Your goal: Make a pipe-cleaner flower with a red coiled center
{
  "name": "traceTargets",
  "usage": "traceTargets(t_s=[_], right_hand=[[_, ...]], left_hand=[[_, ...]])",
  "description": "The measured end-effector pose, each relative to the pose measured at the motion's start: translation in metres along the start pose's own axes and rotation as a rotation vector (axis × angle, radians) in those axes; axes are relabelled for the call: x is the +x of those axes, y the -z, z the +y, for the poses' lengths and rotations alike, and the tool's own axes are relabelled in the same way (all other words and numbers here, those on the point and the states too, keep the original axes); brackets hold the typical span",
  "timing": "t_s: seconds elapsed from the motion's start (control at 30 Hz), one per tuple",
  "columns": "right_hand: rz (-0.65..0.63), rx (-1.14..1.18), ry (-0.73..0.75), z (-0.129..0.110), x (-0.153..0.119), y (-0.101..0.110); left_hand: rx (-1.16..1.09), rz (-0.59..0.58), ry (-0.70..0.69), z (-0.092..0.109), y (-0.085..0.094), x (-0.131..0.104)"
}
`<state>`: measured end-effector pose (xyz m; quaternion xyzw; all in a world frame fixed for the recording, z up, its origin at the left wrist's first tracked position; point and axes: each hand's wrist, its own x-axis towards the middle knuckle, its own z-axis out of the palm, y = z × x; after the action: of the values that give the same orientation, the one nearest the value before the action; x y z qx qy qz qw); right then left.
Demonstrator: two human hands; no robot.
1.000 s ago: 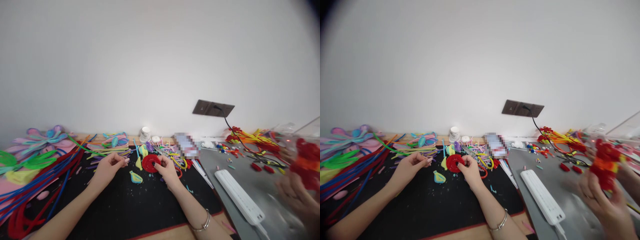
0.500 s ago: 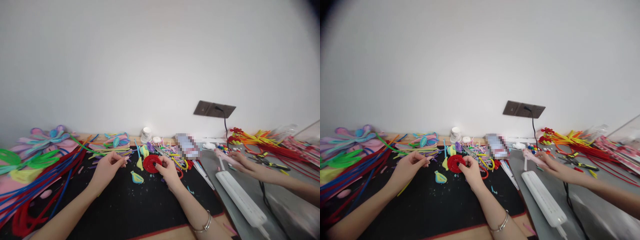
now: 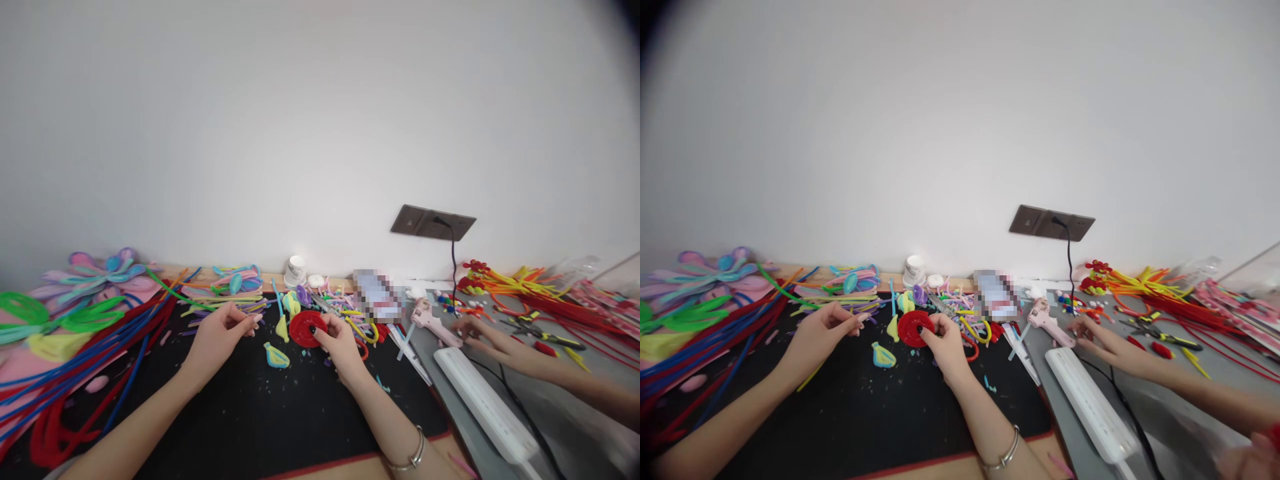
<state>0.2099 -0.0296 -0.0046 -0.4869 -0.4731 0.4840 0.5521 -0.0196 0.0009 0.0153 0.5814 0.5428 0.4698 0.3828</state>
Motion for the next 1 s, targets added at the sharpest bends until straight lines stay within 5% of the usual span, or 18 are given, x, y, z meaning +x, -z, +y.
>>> traceTargets(t_s=[0.37, 0.73, 0.9, 1.0], right_hand=[[-0.011, 0.106, -0.025, 0.0, 0.001, 0.002], [-0.1, 0.227, -0.058, -0.02, 0.001, -0.001], [-0.202, 0.156, -0.113, -0.035, 0.012, -0.017], [-0.338, -0.021, -0.188, -0.044, 0.023, -0.026]], left_hand=[[-0.218, -0.083, -0.019, -0.006, -0.002, 0.003], [-0.144, -0.036, -0.073, -0.008, -0.002, 0.0], [-0.211, 0.065, -0.153, -0.011, 0.0, 0.005], [-0.255, -0.038, -0.163, -0.008, -0.001, 0.004]])
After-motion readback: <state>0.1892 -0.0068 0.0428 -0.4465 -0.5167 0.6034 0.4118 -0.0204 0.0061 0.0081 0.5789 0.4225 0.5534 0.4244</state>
